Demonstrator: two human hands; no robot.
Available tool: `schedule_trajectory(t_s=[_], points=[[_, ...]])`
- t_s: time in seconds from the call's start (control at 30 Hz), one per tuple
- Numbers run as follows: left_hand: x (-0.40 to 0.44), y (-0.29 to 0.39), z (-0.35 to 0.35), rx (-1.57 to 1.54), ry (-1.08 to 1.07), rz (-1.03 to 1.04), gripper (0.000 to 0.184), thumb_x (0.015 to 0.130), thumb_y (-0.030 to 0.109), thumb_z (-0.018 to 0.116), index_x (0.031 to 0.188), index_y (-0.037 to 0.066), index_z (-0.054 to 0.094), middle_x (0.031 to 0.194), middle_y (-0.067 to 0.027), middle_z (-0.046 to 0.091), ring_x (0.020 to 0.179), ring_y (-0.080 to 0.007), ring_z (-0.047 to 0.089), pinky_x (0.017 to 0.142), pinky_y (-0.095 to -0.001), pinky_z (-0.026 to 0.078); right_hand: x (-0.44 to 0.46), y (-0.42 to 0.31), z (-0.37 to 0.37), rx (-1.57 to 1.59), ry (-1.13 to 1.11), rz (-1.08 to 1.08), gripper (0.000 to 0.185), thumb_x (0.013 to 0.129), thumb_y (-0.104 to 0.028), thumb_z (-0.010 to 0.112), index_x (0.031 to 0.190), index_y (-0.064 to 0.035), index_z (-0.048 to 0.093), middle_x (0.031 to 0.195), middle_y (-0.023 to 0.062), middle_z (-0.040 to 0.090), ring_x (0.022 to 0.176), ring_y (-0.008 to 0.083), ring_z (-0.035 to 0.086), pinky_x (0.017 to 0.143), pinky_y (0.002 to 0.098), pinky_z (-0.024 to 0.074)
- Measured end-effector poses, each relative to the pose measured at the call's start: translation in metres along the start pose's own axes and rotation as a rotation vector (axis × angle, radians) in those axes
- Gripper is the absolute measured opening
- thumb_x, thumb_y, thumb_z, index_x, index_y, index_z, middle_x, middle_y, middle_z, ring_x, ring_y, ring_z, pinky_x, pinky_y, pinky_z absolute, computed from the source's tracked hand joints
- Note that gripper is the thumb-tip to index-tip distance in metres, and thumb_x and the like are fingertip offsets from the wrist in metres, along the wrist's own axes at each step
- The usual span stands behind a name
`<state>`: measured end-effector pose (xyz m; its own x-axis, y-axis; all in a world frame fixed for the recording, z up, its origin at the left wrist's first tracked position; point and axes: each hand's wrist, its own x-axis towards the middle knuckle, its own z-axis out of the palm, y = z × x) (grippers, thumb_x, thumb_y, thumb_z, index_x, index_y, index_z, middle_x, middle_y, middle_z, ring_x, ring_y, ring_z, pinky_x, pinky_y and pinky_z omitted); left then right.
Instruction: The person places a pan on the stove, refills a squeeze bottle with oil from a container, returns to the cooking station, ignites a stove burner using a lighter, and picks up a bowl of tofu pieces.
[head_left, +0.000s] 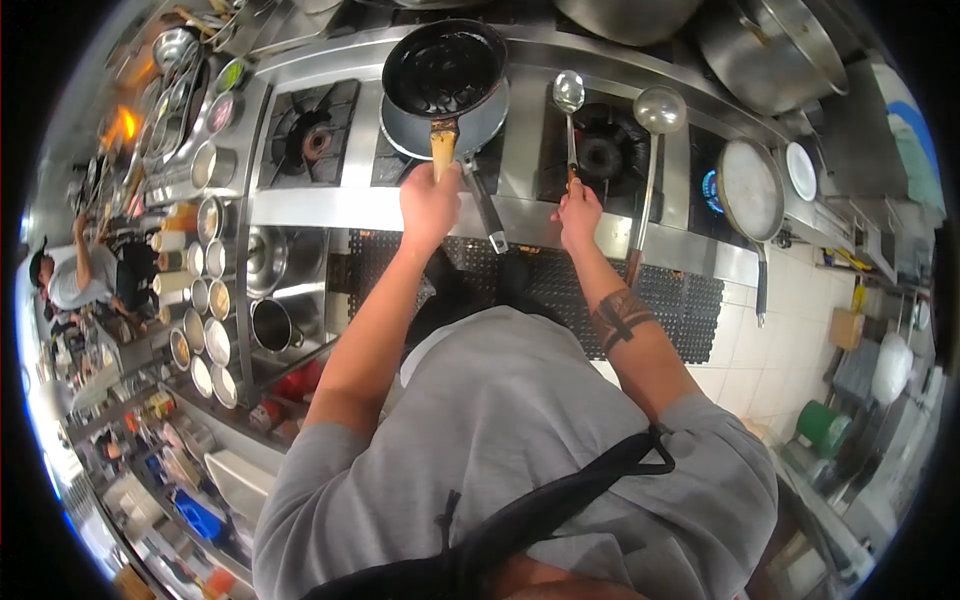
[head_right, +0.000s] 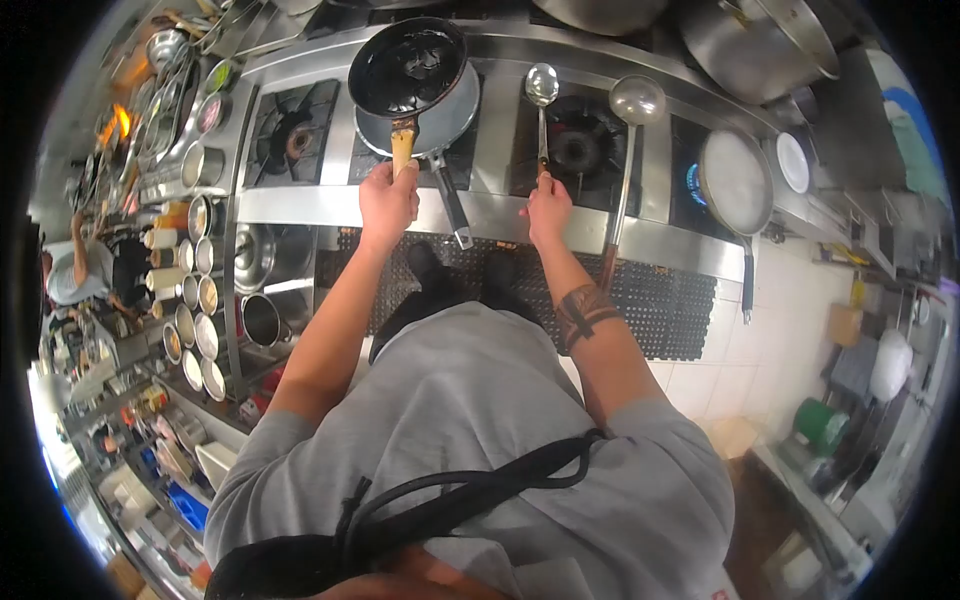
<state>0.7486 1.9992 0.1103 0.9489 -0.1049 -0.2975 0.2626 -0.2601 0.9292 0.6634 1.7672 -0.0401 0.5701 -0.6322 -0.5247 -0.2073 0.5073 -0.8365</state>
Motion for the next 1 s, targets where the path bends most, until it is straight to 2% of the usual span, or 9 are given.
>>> schedule_trajectory(t_s=[0.17, 0.23, 0.3, 0.33, 0.43, 0.5, 0.57, 0.77, 1.0], points=[[-0.026, -0.009, -0.028, 0.078, 0.113, -0.057, 0.032, 0.098, 0.027, 0.069, 0.094, -0.004, 0.066, 0.065, -0.0074, 0.064, 0.053, -0.0146, 0.061, 0.049, -0.0330, 0.048, 0.010, 0.016, 0.010, -0.312, -0.023, -0.124, 0.037, 0.109, -0.035, 0.057, 0.120, -0.0002, 0.063, 0.073, 0.0038, 0.059, 0.052, 0.0111, 0.053, 0.044, 0.0308, 0.0501], [-0.039, -0.005, -0.041, 0.068, 0.148, -0.072, 0.032, 0.098, 0.028, 0.069, 0.095, -0.004, 0.066, 0.065, -0.0075, 0.064, 0.053, -0.0150, 0.062, 0.050, -0.0334, 0.049, 0.013, 0.019, 0.002, -0.421, -0.040, -0.167, 0.040, 0.107, -0.033, 0.058, 0.125, 0.0024, 0.064, 0.082, 0.0092, 0.066, 0.062, 0.0195, 0.064, 0.058, 0.0380, 0.0574], [-0.050, 0.001, -0.051, 0.060, 0.174, -0.087, 0.033, 0.099, 0.028, 0.069, 0.095, -0.004, 0.067, 0.065, -0.0077, 0.064, 0.053, -0.0159, 0.062, 0.052, -0.0341, 0.050, 0.050, 0.055, -0.022, -0.986, 0.173, -0.839, 0.038, 0.104, -0.029, 0.060, 0.123, 0.0035, 0.067, 0.087, 0.0140, 0.070, 0.075, 0.0294, 0.069, 0.077, 0.0452, 0.0581], [-0.052, -0.003, -0.057, 0.049, 0.191, -0.087, 0.033, 0.099, 0.028, 0.069, 0.095, -0.004, 0.067, 0.065, -0.0077, 0.064, 0.053, -0.0159, 0.062, 0.052, -0.0341, 0.050, 0.035, 0.040, -0.019, -0.959, 0.211, -0.882, 0.038, 0.100, -0.029, 0.066, 0.118, 0.0041, 0.069, 0.094, 0.0173, 0.071, 0.085, 0.0359, 0.069, 0.090, 0.0475, 0.0541], [-0.056, -0.015, -0.076, 0.026, 0.246, -0.055, 0.032, 0.099, 0.027, 0.069, 0.094, -0.004, 0.068, 0.064, -0.0062, 0.065, 0.052, -0.0144, 0.062, 0.051, -0.0334, 0.049, -0.018, 0.010, 0.004, -0.970, 0.028, -0.939, 0.035, 0.098, -0.026, 0.069, 0.117, 0.0036, 0.067, 0.113, 0.0209, 0.070, 0.093, 0.0384, 0.069, 0.086, 0.0465, 0.0548], [-0.061, -0.016, -0.090, -0.006, 0.268, -0.066, 0.031, 0.099, 0.027, 0.069, 0.093, -0.003, 0.068, 0.063, -0.0057, 0.065, 0.052, -0.0137, 0.062, 0.051, -0.0329, 0.049, -0.053, 0.008, 0.047, -0.813, -0.196, -0.669, 0.035, 0.095, -0.025, 0.072, 0.114, 0.0032, 0.064, 0.101, 0.0171, 0.069, 0.085, 0.0327, 0.069, 0.075, 0.0434, 0.0556], [-0.064, -0.020, -0.105, -0.032, 0.289, -0.063, 0.031, 0.099, 0.027, 0.069, 0.093, -0.003, 0.069, 0.063, -0.0057, 0.065, 0.052, -0.0136, 0.062, 0.051, -0.0328, 0.049, -0.084, -0.001, 0.090, -0.514, -0.472, 0.066, 0.029, 0.090, -0.017, 0.075, 0.107, 0.0004, 0.059, 0.082, 0.0109, 0.062, 0.066, 0.0237, 0.065, 0.058, 0.0393, 0.0530], [-0.077, -0.018, -0.164, 0.010, 0.359, -0.065, 0.030, 0.099, 0.027, 0.069, 0.095, -0.003, 0.069, 0.064, -0.0057, 0.066, 0.053, -0.0135, 0.062, 0.051, -0.0322, 0.049, -0.090, 0.038, 0.139, -0.531, -0.555, 0.137, 0.022, 0.082, 0.000, 0.070, 0.091, -0.0068, 0.051, 0.066, 0.0058, 0.056, 0.045, 0.0155, 0.053, 0.038, 0.0343, 0.0420], [-0.070, -0.027, -0.231, 0.007, 0.329, -0.051, 0.032, 0.099, 0.027, 0.070, 0.096, -0.005, 0.067, 0.064, -0.0062, 0.065, 0.053, -0.0138, 0.062, 0.051, -0.0324, 0.049, -0.141, 0.063, 0.236, -0.579, -0.670, 0.015, 0.022, 0.079, -0.001, 0.069, 0.095, -0.0016, 0.055, 0.067, 0.0061, 0.056, 0.045, 0.0164, 0.053, 0.040, 0.0351, 0.0422]])
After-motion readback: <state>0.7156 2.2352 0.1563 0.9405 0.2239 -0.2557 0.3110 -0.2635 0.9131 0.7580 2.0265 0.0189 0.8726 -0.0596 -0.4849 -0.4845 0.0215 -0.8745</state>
